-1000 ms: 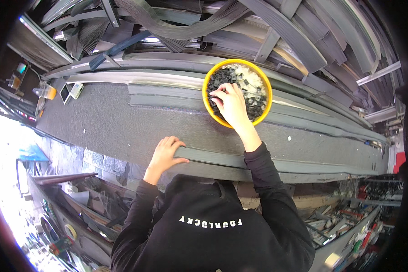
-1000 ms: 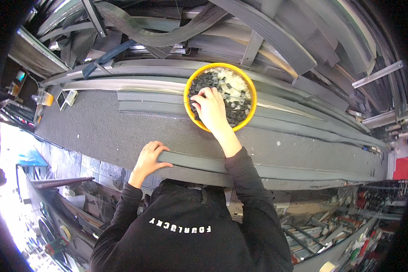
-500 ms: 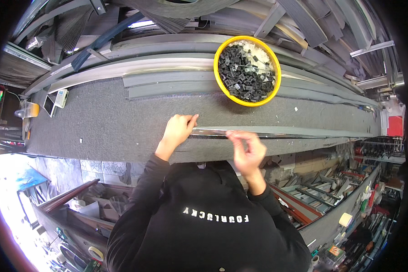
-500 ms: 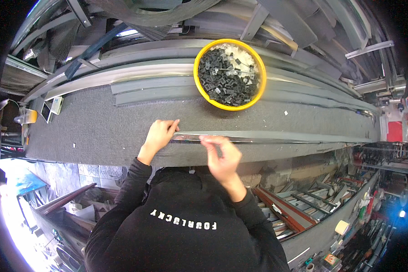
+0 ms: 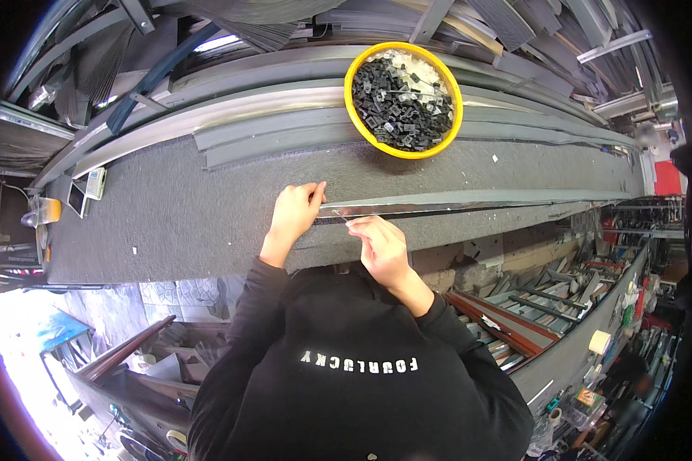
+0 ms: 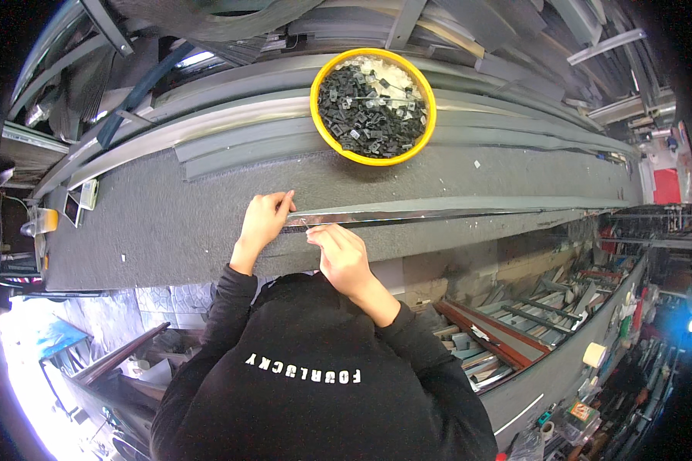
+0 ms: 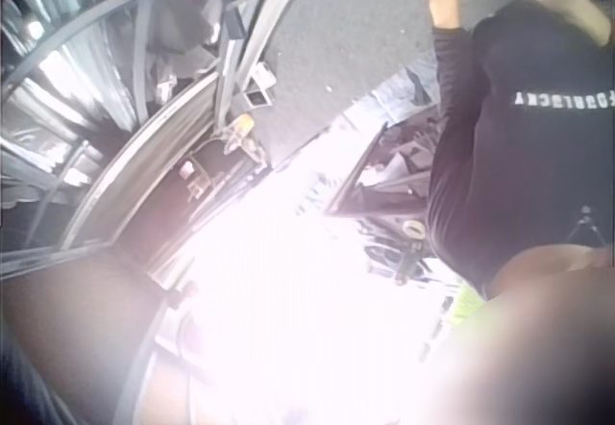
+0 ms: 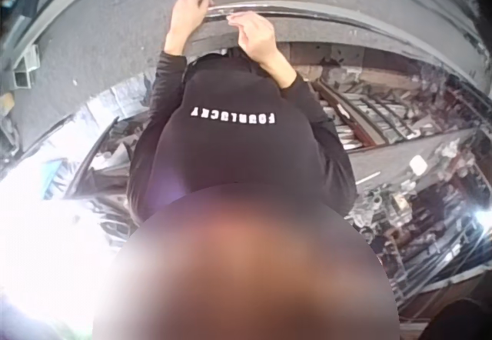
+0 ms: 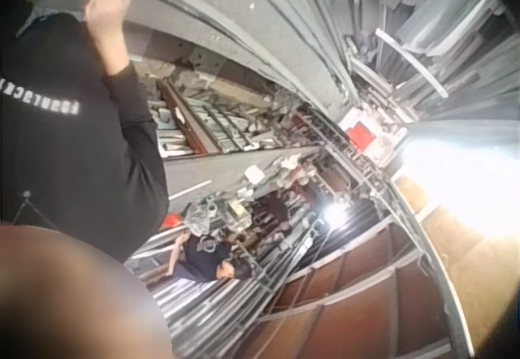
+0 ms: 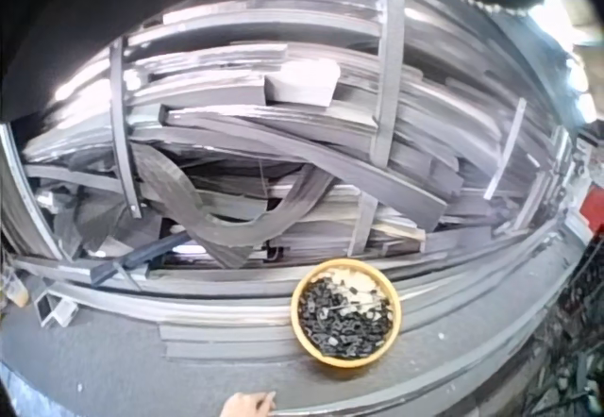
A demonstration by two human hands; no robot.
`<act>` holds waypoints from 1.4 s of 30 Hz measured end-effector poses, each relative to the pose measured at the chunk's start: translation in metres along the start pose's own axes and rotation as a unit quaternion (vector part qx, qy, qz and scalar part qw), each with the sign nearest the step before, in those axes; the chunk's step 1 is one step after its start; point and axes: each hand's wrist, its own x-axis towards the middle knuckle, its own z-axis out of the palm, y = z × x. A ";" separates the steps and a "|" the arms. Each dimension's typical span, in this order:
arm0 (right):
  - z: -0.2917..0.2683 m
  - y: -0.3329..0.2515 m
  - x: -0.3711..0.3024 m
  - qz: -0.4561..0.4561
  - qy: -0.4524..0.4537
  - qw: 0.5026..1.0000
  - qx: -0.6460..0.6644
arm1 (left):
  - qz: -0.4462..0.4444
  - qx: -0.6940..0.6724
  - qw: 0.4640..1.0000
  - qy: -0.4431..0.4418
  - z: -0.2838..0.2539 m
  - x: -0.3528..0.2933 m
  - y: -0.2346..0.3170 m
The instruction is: The person repeatedly picks small black plastic clips from a yellow bowl and presses them into slots along long gray metal frame profiles on a workbench. The person handles the clips and profiles by hand, working one section at a time. The task continues throughout the clip with no final assembled state shown.
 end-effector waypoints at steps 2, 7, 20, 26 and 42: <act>0.000 -0.005 0.004 -0.020 -0.003 0.999 -0.028 | 0.005 -0.017 1.000 0.005 -0.001 -0.002 0.004; 0.003 -0.026 0.010 0.030 -0.143 0.985 -0.093 | 0.100 0.003 0.988 0.116 -0.007 -0.014 0.021; -0.003 0.037 -0.022 -0.022 0.004 0.995 -0.094 | 0.244 0.171 0.927 0.229 0.000 -0.027 0.001; -0.218 0.125 -0.096 0.293 0.484 0.794 -0.220 | 0.168 0.110 0.958 0.204 0.005 -0.023 0.011; -0.396 0.268 -0.193 0.438 0.398 0.780 -0.204 | 0.298 -0.017 0.949 0.100 0.152 -0.013 0.205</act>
